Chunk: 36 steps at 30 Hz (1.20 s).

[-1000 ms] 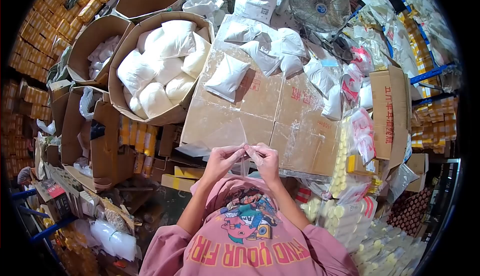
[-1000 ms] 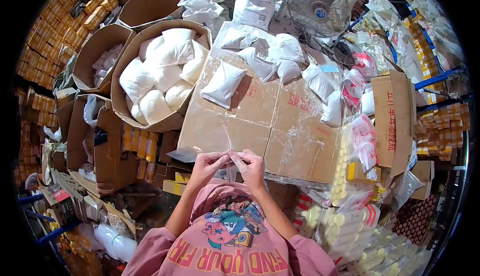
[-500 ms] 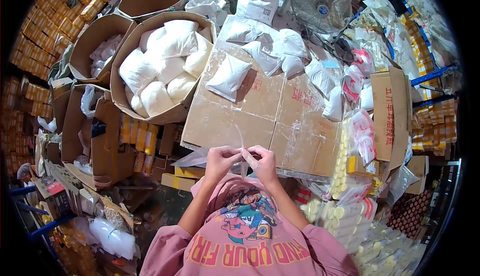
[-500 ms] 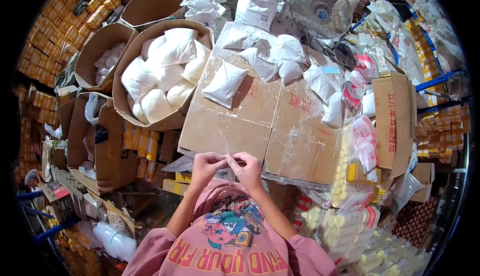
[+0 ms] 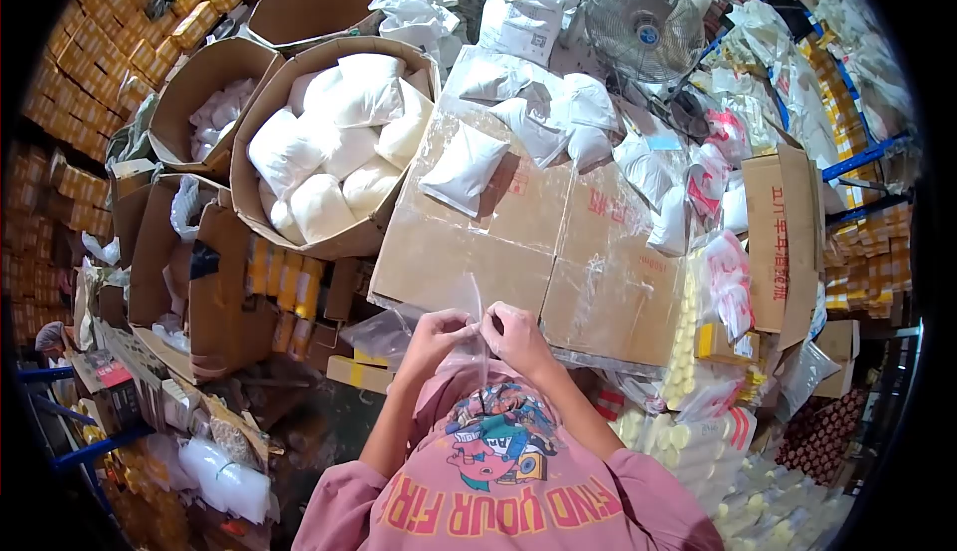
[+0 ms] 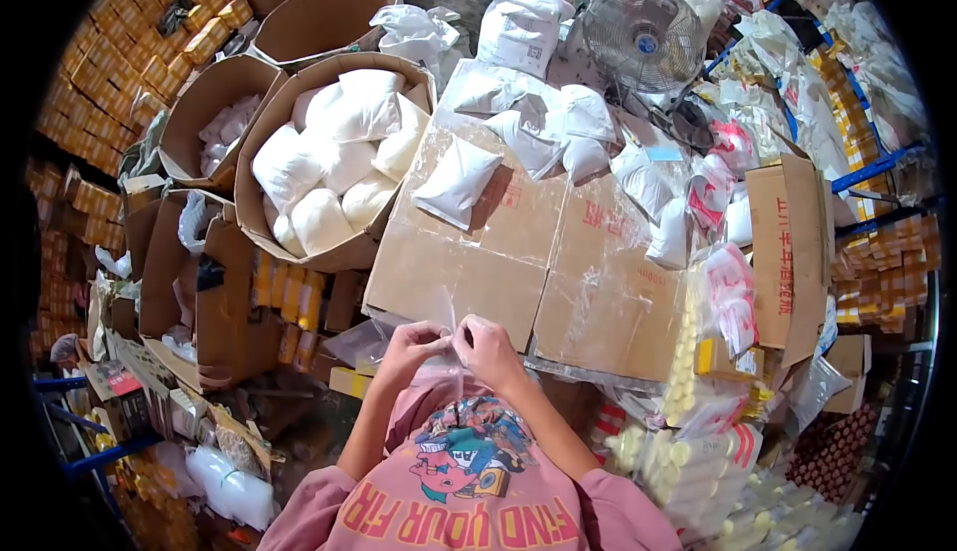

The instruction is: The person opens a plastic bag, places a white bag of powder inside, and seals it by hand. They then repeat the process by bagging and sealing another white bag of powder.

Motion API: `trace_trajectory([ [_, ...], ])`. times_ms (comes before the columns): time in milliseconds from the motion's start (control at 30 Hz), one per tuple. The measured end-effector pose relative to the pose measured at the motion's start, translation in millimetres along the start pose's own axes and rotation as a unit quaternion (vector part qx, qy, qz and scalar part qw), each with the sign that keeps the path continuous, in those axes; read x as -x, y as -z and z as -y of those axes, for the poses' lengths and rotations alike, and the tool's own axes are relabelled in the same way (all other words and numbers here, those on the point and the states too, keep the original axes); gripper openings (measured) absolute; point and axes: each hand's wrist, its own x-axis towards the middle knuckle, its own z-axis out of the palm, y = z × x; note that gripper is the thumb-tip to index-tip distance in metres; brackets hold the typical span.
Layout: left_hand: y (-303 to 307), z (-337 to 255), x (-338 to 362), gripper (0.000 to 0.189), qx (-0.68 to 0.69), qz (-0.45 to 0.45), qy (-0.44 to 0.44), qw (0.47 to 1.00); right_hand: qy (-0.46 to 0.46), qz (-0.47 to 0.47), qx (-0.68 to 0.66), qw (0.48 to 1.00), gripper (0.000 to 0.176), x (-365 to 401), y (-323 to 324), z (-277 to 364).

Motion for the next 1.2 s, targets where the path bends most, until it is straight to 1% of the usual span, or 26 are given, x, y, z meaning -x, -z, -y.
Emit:
trace_trajectory([
  [100,-5.0,8.1,-3.5,0.01,-0.001,-0.022,-0.028,0.999,0.012,-0.003,0.019,1.0,0.022,1.7,-10.7,-8.2],
  [133,-9.2,5.6,-1.8,0.014,-0.05,-0.041,-0.04,0.997,0.023,-0.029,0.03,0.999,0.021,1.8,-16.7,-14.5],
  [233,-12.8,-11.4,3.1,0.014,-0.26,-0.058,-0.086,0.96,-0.038,0.011,0.022,0.999,0.026,0.6,-17.2,-15.0],
  [267,-13.8,-8.8,2.5,0.014,-0.235,-0.06,-0.12,0.963,-0.024,0.009,0.019,0.999,0.026,-0.4,-18.1,-18.2],
  [367,-9.5,2.4,-4.5,0.016,-0.187,-0.071,-0.107,0.974,0.011,0.003,0.013,1.0,0.025,-2.7,-20.6,-27.0],
  [400,-8.6,5.4,-7.5,0.015,-0.176,-0.075,-0.082,0.978,0.018,0.001,0.014,1.0,0.024,-2.7,-20.5,-25.7],
  [500,-15.5,6.4,-9.6,0.016,-0.14,-0.078,-0.104,0.982,0.03,0.011,0.021,0.999,0.022,-1.6,-19.5,-28.8],
  [533,-16.4,-4.7,-8.4,0.017,-0.227,-0.053,-0.111,0.966,0.029,0.011,0.019,0.999,0.023,-0.6,-18.4,-29.7],
  [567,-20.3,-19.7,-3.5,0.018,-0.296,-0.047,-0.105,0.948,0.029,0.01,0.017,0.999,0.023,0.6,-17.3,-30.7],
  [633,-25.2,-21.5,-4.7,0.017,-0.335,-0.053,-0.127,0.932,0.033,0.012,0.04,0.999,0.023,3.4,-17.5,-36.4],
  [700,-31.1,-16.9,-9.9,0.017,-0.371,-0.063,-0.128,0.918,0.042,0.01,0.06,0.997,0.022,5.5,-20.8,-46.5],
  [733,-33.2,-13.8,-12.4,0.018,-0.371,-0.059,-0.113,0.92,0.084,0.027,0.085,0.992,0.021,7.2,-19.1,-50.8],
  [767,-33.2,-8.8,-14.5,0.018,-0.372,-0.056,-0.097,0.922,0.032,0.025,0.079,0.996,0.019,10.2,-18.7,-49.5],
  [800,-30.9,-1.9,-16.6,0.019,-0.355,-0.051,-0.096,0.928,0.022,0.023,0.063,0.998,0.019,13.2,-15.7,-45.2],
  [833,-30.8,8.2,-19.6,0.019,-0.307,-0.068,-0.087,0.945,0.012,0.023,0.047,0.999,0.019,15.2,-14.0,-44.7],
  [900,-19.9,25.2,-27.7,0.017,-0.397,-0.065,-0.166,0.9,0.005,0.047,0.006,0.999,0.019,22.5,-24.7,-57.4],
  [933,-16.0,30.0,-30.4,0.016,-0.442,-0.047,-0.124,0.887,0.002,0.054,0.042,0.998,0.02,24.2,-34.7,-57.6],
  [967,-12.2,31.4,-31.9,0.015,-0.435,-0.064,-0.164,0.883,0.024,0.032,0.025,0.999,0.022,24.5,-37.3,-55.0],
  [1033,-3.0,31.8,-31.7,0.012,-0.419,-0.093,-0.239,0.871,-0.001,0.028,0.07,0.997,0.021,15.5,-41.3,-69.9],
  [1067,8.3,43.1,-36.7,0.009,-0.438,-0.103,-0.225,0.864,-0.012,0.043,0.097,0.994,0.021,9.4,-37.9,-77.5],
  [1133,37.1,65.8,-47.6,0.006,-0.509,-0.104,-0.224,0.825,-0.044,0.076,0.145,0.986,0.022,-6.4,-26.8,-94.5],
  [1167,49.4,80.4,-57.7,0.006,-0.529,-0.133,-0.232,0.805,-0.069,0.088,0.169,0.979,0.021,-17.3,-25.2,-104.7],
  [1200,55.1,76.1,-59.5,0.005,-0.555,-0.138,-0.212,0.792,-0.098,0.103,0.194,0.971,0.022,-26.2,-23.3,-116.3],
])
